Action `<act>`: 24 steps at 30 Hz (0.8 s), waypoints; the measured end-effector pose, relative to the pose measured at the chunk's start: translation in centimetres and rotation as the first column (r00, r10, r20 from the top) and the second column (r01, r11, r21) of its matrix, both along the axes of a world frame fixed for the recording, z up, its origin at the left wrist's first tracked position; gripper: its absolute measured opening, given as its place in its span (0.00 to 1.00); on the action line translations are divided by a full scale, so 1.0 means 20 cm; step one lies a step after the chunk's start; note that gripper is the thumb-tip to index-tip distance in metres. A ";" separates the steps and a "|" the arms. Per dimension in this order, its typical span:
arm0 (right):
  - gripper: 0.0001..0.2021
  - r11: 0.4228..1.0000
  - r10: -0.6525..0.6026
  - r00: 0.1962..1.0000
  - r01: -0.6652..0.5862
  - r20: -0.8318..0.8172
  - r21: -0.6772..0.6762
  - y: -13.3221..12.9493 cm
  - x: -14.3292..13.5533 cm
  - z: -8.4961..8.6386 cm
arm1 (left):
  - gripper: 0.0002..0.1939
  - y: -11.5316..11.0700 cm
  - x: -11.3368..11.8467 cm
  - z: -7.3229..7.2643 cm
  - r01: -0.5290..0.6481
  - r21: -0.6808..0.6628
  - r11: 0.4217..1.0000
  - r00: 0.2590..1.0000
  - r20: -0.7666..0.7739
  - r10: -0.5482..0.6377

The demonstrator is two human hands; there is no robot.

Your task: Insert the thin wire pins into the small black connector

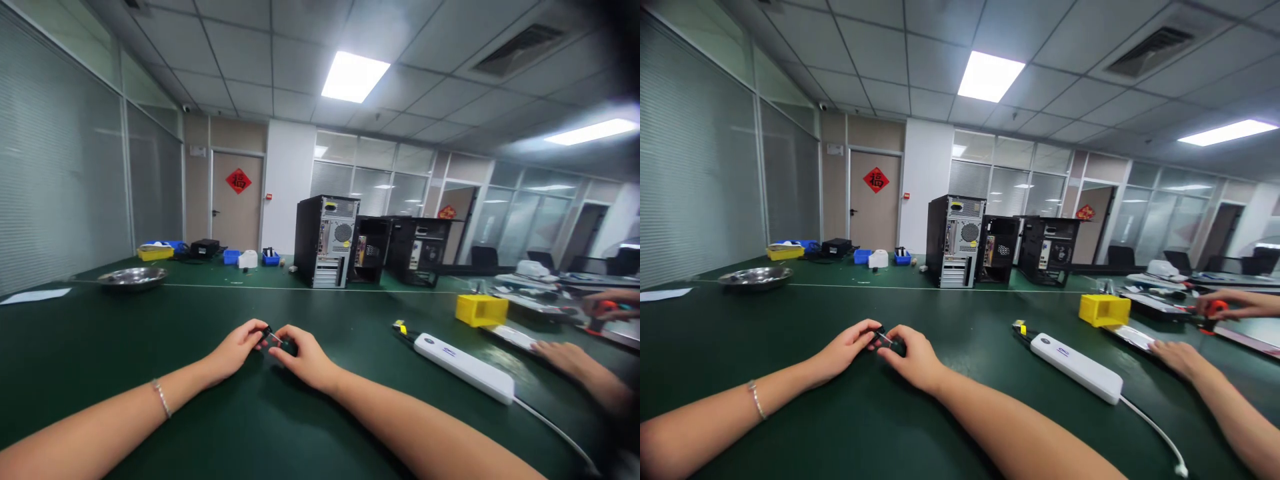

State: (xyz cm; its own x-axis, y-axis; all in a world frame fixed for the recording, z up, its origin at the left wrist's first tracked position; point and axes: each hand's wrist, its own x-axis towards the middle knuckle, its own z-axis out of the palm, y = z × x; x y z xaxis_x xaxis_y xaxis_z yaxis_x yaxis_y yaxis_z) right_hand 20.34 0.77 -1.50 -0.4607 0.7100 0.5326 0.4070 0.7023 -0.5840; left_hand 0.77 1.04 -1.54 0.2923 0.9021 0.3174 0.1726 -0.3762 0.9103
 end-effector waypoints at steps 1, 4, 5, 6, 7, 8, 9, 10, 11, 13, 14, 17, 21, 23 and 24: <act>0.09 1.000 0.001 1.000 -0.001 0.001 0.001 0.00 0.00 0.00 | 0.16 0.00 0.00 0.00 0.002 -0.009 1.000 1.000 0.005 -0.002; 0.10 1.000 0.016 1.000 -0.016 -0.001 0.002 -0.01 0.01 0.01 | 0.18 0.00 0.01 0.00 0.025 -0.025 0.999 1.000 0.004 -0.025; 0.11 1.000 0.020 1.000 -0.020 -0.003 0.003 -0.01 0.01 0.01 | 0.19 -0.01 0.01 0.01 0.037 -0.028 0.999 0.999 0.005 -0.036; 0.12 1.000 0.019 1.000 -0.019 -0.007 0.007 -0.01 0.01 0.01 | 0.19 -0.01 0.01 0.01 0.047 -0.030 0.998 0.999 0.010 -0.046; 0.12 1.000 0.022 1.000 -0.022 -0.012 0.014 -0.01 0.01 0.01 | 0.19 -0.02 0.01 0.02 0.053 -0.033 0.998 0.999 0.013 -0.052; 0.13 0.999 0.024 1.000 -0.023 -0.017 0.022 -0.01 0.02 0.01 | 0.19 -0.02 0.02 0.02 0.049 -0.037 0.998 0.999 0.014 -0.048; 0.13 0.999 0.025 0.999 -0.024 -0.023 0.031 0.00 0.02 0.01 | 0.18 -0.03 0.02 0.03 0.044 -0.042 0.998 0.999 0.012 -0.043; 0.13 0.999 0.026 0.999 -0.025 -0.028 0.038 0.00 0.02 0.01 | 0.17 -0.03 0.02 0.03 0.038 -0.047 0.998 0.999 0.008 -0.038; 0.13 0.999 0.025 0.999 -0.024 -0.031 0.045 0.01 0.02 0.01 | 0.16 -0.03 0.02 0.04 0.033 -0.053 0.998 0.999 0.004 -0.033; 0.13 0.998 0.023 0.999 -0.021 -0.035 0.051 0.01 0.02 0.01 | 0.15 -0.04 0.02 0.04 0.030 -0.063 0.998 1.000 0.005 -0.030; 0.13 0.998 0.021 0.999 -0.019 -0.036 0.051 0.01 0.02 0.01 | 0.15 -0.04 0.02 0.05 0.029 -0.066 0.997 1.000 0.009 -0.029; 0.13 0.999 0.019 0.999 -0.017 -0.045 0.045 0.01 0.02 0.01 | 0.15 -0.03 0.01 0.04 0.019 -0.064 0.998 1.000 0.016 -0.018; 0.14 0.999 0.039 0.997 -0.039 -0.063 -0.003 0.00 0.02 0.01 | 0.16 -0.01 0.00 0.03 -0.014 -0.058 0.998 1.000 0.007 0.014; 0.14 0.998 0.048 0.996 -0.050 -0.075 -0.031 -0.01 0.02 0.01 | 0.16 -0.02 -0.01 0.04 -0.026 -0.082 0.996 1.000 0.015 0.027; 0.14 0.998 0.050 0.995 -0.055 -0.092 -0.043 -0.01 0.02 0.02 | 0.17 -0.02 -0.01 0.04 -0.028 -0.094 0.995 0.999 0.018 0.030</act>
State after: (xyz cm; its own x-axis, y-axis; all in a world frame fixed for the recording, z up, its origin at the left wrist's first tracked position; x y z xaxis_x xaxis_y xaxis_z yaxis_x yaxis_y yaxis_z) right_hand 20.71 0.55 -1.17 -0.4494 0.7107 0.5412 0.3144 0.6929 -0.6489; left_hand 0.61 0.68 -0.74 0.2599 0.9363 0.2362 0.1642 -0.2839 0.9447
